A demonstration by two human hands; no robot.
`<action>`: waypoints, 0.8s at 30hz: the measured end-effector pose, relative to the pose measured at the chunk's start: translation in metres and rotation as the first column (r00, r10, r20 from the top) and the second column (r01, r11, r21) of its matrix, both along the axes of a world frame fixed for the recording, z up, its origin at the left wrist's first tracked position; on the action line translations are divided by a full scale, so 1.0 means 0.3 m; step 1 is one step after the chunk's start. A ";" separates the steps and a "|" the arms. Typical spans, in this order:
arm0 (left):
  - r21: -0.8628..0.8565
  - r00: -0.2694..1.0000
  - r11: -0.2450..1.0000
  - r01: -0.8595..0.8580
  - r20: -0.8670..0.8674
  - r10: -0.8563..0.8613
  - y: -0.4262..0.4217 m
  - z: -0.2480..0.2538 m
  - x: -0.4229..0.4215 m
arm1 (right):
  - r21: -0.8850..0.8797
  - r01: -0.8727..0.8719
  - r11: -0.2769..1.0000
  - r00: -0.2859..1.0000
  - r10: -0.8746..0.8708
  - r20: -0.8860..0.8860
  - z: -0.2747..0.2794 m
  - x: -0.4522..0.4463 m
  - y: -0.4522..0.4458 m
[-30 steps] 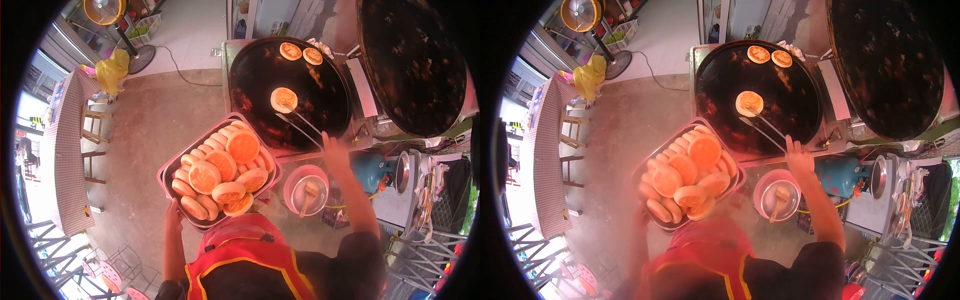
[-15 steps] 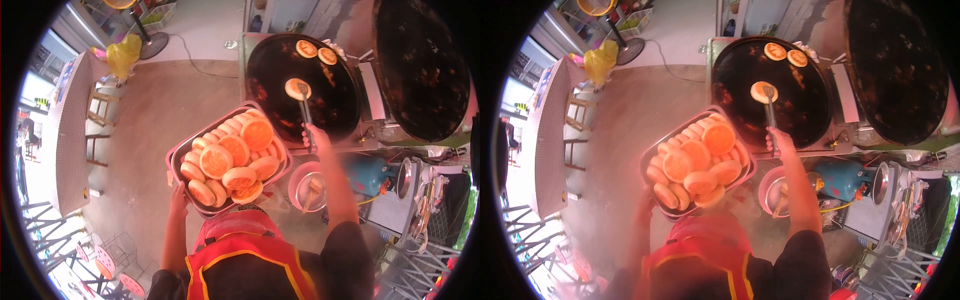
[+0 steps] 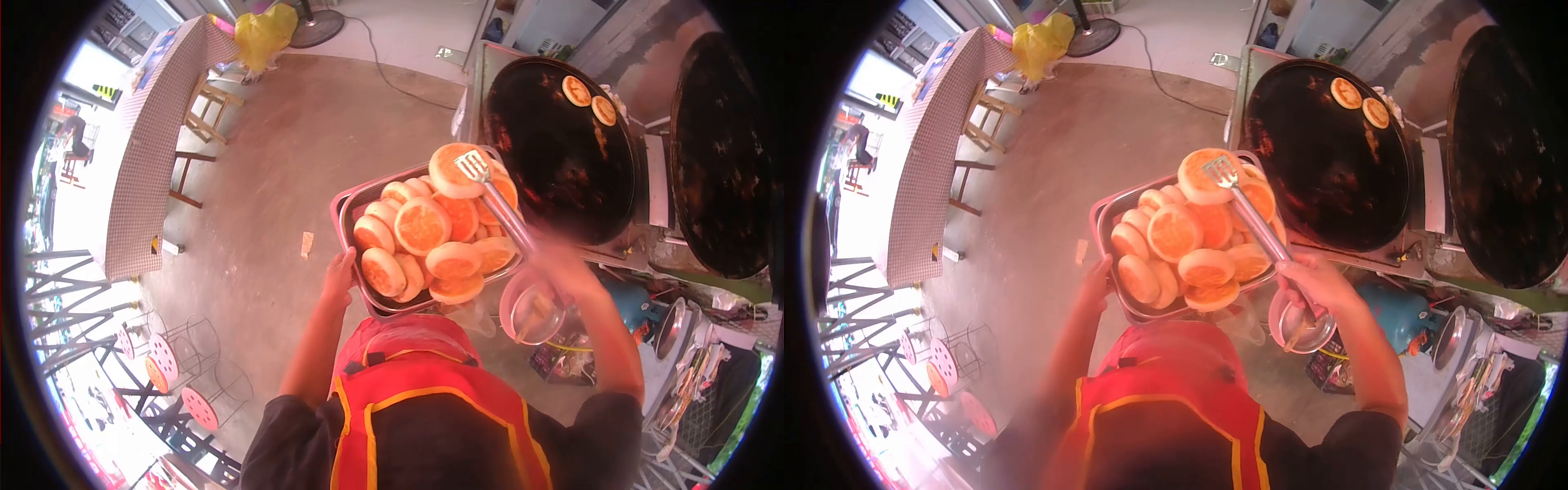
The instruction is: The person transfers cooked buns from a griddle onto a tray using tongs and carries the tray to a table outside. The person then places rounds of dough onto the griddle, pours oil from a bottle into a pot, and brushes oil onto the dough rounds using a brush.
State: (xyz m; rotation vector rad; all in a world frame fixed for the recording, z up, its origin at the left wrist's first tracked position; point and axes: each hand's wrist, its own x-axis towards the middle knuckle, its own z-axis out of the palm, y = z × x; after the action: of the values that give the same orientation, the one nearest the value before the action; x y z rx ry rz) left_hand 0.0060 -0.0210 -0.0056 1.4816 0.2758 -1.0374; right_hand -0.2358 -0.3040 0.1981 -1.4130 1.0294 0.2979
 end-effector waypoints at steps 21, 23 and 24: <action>0.013 0.983 0.999 0.044 0.176 -0.045 0.017 -0.014 0.002 | 0.155 -0.395 0.905 0.835 0.424 -0.350 0.103 0.567 0.250; -0.006 0.988 0.999 0.052 0.146 -0.051 0.020 0.001 0.003 | 0.158 -0.376 0.913 0.846 0.408 -0.344 0.099 0.580 0.256; -0.013 0.990 0.998 0.058 0.131 -0.055 0.024 0.012 0.008 | 0.173 -0.363 0.915 0.856 0.401 -0.325 0.108 0.578 0.253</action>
State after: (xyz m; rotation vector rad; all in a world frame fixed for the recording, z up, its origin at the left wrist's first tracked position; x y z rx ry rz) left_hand 0.0084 -0.0138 -0.0020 1.5425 0.1319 -0.9801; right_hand -0.0623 -0.2282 0.2304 -1.4931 0.9938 0.9196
